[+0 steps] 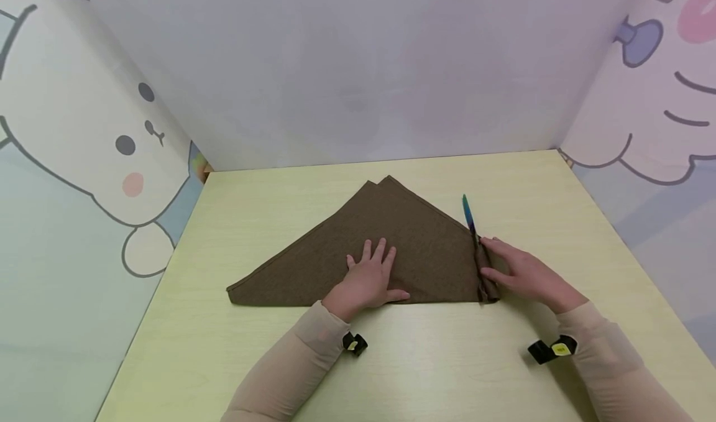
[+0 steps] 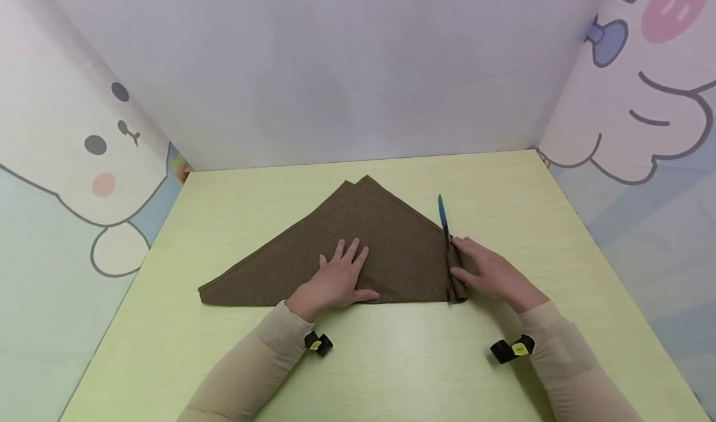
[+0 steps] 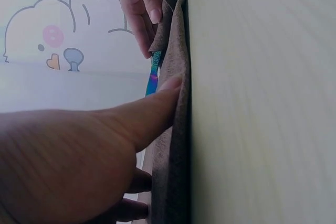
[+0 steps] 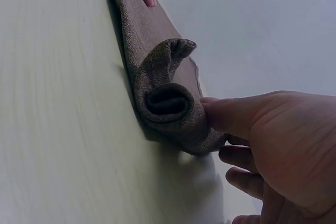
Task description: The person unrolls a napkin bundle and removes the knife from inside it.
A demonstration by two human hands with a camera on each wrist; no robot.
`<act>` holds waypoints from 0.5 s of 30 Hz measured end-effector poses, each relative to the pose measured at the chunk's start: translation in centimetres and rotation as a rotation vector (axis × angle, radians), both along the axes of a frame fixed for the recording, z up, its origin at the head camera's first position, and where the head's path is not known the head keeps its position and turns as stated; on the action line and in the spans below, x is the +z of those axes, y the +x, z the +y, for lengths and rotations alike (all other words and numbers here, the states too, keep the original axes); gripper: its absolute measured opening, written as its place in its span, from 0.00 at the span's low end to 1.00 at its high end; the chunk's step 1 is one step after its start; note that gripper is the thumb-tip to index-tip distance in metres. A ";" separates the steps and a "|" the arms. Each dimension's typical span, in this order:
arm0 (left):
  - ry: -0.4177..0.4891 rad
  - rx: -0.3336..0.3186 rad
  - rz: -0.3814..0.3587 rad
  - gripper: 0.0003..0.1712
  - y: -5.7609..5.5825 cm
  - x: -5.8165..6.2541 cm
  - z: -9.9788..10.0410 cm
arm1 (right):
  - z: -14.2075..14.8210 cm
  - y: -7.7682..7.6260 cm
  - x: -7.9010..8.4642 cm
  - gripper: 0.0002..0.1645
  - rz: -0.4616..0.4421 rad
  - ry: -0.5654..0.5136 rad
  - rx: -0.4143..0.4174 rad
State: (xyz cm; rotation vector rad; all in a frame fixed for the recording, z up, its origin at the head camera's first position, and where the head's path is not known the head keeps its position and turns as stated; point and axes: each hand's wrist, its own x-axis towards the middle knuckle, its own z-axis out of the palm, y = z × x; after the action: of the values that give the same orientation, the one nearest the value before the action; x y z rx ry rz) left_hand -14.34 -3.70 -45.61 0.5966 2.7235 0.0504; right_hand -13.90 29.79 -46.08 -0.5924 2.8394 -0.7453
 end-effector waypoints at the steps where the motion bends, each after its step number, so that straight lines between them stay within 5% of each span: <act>1: 0.000 0.000 0.001 0.58 0.0 0.0 0.0 | 0.0 0.0 0.0 0.42 0.000 -0.003 -0.001; 15: 0.006 -0.004 0.006 0.58 0.0 0.2 0.0 | 0.2 0.1 -0.3 0.41 0.011 -0.004 0.000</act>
State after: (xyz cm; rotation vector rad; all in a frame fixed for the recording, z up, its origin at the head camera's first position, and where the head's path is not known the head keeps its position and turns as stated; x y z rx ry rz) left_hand -14.32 -3.71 -45.45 0.6047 2.7293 0.0563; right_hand -13.79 29.97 -46.38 -0.5992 2.8485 -0.7505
